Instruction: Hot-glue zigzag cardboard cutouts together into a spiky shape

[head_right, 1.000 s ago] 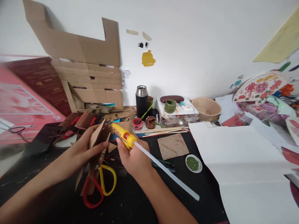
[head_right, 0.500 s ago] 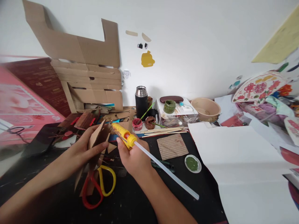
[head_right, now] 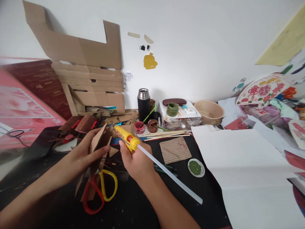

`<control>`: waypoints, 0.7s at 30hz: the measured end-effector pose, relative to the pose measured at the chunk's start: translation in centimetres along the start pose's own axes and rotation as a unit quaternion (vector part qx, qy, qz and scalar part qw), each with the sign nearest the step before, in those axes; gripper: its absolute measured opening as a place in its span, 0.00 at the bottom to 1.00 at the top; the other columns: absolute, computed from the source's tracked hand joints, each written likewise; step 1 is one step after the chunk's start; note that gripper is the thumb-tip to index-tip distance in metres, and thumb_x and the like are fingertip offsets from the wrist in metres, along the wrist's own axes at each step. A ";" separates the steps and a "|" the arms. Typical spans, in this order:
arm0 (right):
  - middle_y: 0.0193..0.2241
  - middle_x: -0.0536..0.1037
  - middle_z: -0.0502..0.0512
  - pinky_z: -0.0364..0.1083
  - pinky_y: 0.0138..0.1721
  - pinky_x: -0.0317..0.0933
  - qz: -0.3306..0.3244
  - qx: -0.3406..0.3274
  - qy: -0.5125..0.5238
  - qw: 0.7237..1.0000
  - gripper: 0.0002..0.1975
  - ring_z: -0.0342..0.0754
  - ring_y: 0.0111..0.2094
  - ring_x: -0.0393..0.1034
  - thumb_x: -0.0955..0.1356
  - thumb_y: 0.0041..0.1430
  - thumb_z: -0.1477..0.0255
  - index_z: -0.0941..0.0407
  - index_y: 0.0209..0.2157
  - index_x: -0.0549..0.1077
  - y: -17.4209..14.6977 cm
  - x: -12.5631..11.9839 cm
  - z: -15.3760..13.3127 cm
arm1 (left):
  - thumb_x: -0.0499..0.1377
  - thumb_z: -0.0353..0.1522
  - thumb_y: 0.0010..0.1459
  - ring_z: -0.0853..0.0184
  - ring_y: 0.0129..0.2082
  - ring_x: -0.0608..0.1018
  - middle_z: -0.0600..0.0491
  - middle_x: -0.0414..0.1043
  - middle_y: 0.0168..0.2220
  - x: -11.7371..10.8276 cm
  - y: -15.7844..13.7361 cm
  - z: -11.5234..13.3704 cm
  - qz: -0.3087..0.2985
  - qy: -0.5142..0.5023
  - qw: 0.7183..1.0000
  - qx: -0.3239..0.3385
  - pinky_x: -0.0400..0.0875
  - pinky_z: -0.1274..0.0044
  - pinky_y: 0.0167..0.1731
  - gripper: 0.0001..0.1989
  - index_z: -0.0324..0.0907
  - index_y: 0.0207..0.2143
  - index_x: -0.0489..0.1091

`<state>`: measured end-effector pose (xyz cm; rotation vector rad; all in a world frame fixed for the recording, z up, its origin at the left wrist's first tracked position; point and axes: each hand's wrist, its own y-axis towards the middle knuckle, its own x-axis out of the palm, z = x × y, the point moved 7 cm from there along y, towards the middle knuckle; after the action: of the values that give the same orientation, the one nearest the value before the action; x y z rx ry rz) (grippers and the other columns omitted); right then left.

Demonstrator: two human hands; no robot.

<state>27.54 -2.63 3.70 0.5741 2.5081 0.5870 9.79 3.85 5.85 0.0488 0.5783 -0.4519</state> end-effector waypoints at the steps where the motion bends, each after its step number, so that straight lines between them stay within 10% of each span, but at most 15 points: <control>1: 0.38 0.88 0.62 0.49 0.47 0.77 0.000 0.000 0.000 1.000 0.16 0.58 0.42 0.85 0.67 0.72 0.61 0.57 0.44 0.82 0.0 0.0 0.0 | 0.61 0.56 0.59 0.47 0.60 0.76 0.45 0.74 0.61 0.0 0.0 0.0 0.001 0.000 1.000 0.000 0.73 0.60 0.60 0.40 0.45 0.66 0.60; 21: 0.36 0.87 0.61 0.50 0.44 0.77 0.005 0.015 0.016 1.000 0.17 0.57 0.39 0.85 0.67 0.72 0.61 0.58 0.45 0.82 0.0 -0.1 0.4 | 0.60 0.57 0.59 0.47 0.60 0.77 0.46 0.74 0.61 -0.1 0.0 -0.4 0.004 0.012 1.000 0.002 0.73 0.60 0.60 0.41 0.46 0.67 0.60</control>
<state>27.78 -2.55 3.43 0.5934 2.5486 0.5675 9.53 3.94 5.60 0.0603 0.6011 -0.4451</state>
